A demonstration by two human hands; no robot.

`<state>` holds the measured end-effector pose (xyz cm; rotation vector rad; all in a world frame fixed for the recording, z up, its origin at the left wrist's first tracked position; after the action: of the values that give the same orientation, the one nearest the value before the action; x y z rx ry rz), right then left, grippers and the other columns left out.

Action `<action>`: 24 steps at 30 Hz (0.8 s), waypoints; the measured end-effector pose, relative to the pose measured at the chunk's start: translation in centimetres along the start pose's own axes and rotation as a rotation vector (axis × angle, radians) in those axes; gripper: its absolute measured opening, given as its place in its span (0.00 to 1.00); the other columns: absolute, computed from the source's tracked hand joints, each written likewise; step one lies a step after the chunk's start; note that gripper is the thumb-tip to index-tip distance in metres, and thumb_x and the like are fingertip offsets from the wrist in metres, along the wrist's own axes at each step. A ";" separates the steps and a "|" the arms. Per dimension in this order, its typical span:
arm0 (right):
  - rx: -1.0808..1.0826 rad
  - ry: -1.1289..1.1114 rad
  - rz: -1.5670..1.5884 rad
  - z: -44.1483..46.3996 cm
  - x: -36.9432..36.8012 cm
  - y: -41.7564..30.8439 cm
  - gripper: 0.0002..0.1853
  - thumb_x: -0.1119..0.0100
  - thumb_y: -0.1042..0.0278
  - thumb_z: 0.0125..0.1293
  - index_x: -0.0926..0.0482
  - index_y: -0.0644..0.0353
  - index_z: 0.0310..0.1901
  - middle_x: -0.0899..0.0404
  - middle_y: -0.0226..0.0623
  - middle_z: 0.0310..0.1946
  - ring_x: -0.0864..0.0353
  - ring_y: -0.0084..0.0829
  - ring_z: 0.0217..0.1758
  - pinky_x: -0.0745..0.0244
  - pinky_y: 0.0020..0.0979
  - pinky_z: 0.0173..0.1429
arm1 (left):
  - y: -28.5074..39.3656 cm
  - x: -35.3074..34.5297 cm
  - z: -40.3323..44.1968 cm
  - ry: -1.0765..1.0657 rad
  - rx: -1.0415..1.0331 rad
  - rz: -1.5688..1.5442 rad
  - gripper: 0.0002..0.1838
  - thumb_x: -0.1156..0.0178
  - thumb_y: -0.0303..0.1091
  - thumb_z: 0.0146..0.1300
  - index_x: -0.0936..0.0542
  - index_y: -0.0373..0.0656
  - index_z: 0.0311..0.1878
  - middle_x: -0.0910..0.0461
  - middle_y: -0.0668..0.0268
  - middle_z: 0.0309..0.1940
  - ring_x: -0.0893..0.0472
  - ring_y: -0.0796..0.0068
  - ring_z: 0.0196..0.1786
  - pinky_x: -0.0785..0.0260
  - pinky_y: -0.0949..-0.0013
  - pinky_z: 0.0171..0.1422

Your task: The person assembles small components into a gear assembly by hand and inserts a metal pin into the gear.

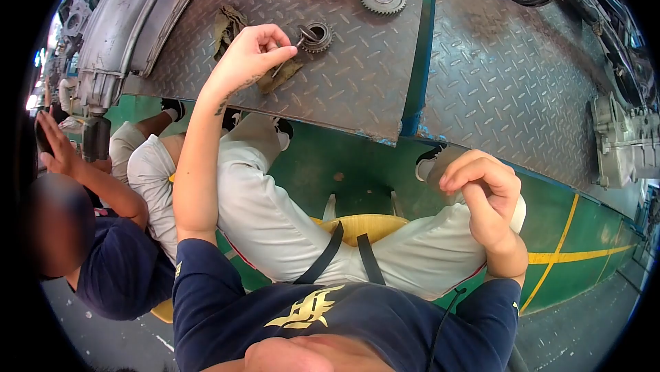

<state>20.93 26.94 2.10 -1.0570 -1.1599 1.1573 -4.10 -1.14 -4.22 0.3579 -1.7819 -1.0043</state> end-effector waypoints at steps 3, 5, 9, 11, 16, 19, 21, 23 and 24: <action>0.004 0.001 -0.004 -0.1 0.0 0.1 0.13 0.56 0.90 0.55 0.20 0.69 0.31 0.17 0.43 0.33 0.18 0.30 0.35 0.22 0.28 0.42 | -0.1 -0.3 0.0 -0.084 0.037 0.154 0.13 0.30 0.38 0.61 0.14 0.36 0.38 0.21 0.68 0.21 0.25 0.80 0.26 0.32 0.71 0.32; 0.004 0.001 -0.005 -0.1 0.1 0.1 0.13 0.56 0.90 0.54 0.20 0.69 0.31 0.17 0.44 0.32 0.18 0.30 0.35 0.22 0.28 0.41 | -0.1 -0.7 0.0 -0.101 -0.003 0.152 0.09 0.31 0.33 0.62 0.16 0.36 0.36 0.25 0.73 0.19 0.29 0.85 0.24 0.37 0.74 0.29; 0.008 0.002 -0.006 -0.1 0.0 0.0 0.13 0.56 0.91 0.54 0.20 0.69 0.31 0.17 0.44 0.32 0.18 0.30 0.34 0.23 0.28 0.41 | 0.0 -0.6 -0.1 -0.059 -0.036 0.125 0.08 0.32 0.31 0.65 0.18 0.35 0.35 0.27 0.75 0.19 0.31 0.87 0.23 0.39 0.74 0.28; 0.013 0.002 -0.006 -0.1 0.0 0.0 0.13 0.56 0.91 0.54 0.20 0.69 0.31 0.17 0.44 0.32 0.18 0.30 0.34 0.23 0.28 0.41 | 0.3 0.1 0.0 0.016 -0.081 0.088 0.11 0.33 0.35 0.64 0.17 0.34 0.37 0.22 0.68 0.22 0.26 0.80 0.26 0.32 0.70 0.33; 0.015 0.003 -0.010 0.0 0.0 -0.1 0.13 0.56 0.91 0.54 0.20 0.69 0.31 0.17 0.44 0.32 0.18 0.30 0.34 0.23 0.28 0.41 | 0.4 0.3 -0.5 0.056 0.091 -0.127 0.11 0.37 0.35 0.71 0.20 0.36 0.36 0.28 0.74 0.21 0.33 0.88 0.25 0.42 0.75 0.29; 0.014 0.003 -0.007 -0.1 0.0 0.0 0.13 0.56 0.91 0.54 0.20 0.69 0.31 0.17 0.44 0.32 0.18 0.30 0.34 0.23 0.28 0.41 | 0.2 0.5 0.0 0.047 0.024 -0.088 0.11 0.38 0.35 0.73 0.19 0.37 0.37 0.28 0.76 0.21 0.33 0.89 0.26 0.42 0.76 0.30; 0.016 0.000 -0.009 -0.1 0.0 -0.1 0.14 0.57 0.91 0.54 0.20 0.69 0.31 0.17 0.44 0.32 0.18 0.30 0.34 0.23 0.28 0.41 | -0.5 0.6 0.4 0.077 -0.034 -0.114 0.09 0.38 0.33 0.72 0.18 0.38 0.38 0.27 0.76 0.22 0.32 0.89 0.27 0.41 0.76 0.30; 0.019 -0.002 -0.012 -0.1 0.0 -0.1 0.14 0.57 0.91 0.54 0.20 0.69 0.31 0.17 0.44 0.32 0.18 0.30 0.34 0.23 0.28 0.41 | -0.8 0.7 0.5 0.098 -0.068 -0.150 0.07 0.37 0.32 0.71 0.18 0.38 0.39 0.26 0.77 0.22 0.32 0.89 0.27 0.41 0.77 0.31; 0.021 -0.003 -0.014 0.0 0.0 -0.1 0.14 0.57 0.91 0.54 0.20 0.69 0.31 0.17 0.44 0.32 0.18 0.30 0.34 0.23 0.28 0.41 | -0.7 0.7 0.5 0.105 -0.075 -0.173 0.06 0.37 0.31 0.71 0.18 0.38 0.39 0.26 0.77 0.23 0.32 0.89 0.27 0.41 0.78 0.31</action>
<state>20.97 26.89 2.18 -1.0298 -1.1533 1.1586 -4.96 -1.74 -4.38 0.5155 -1.6356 -1.1497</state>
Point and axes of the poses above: each hand's wrist, its own z-axis towards the middle knuckle, its own x-axis out of the back of the hand, y = z × x, the point moved 7 cm from there along z, towards the middle knuckle
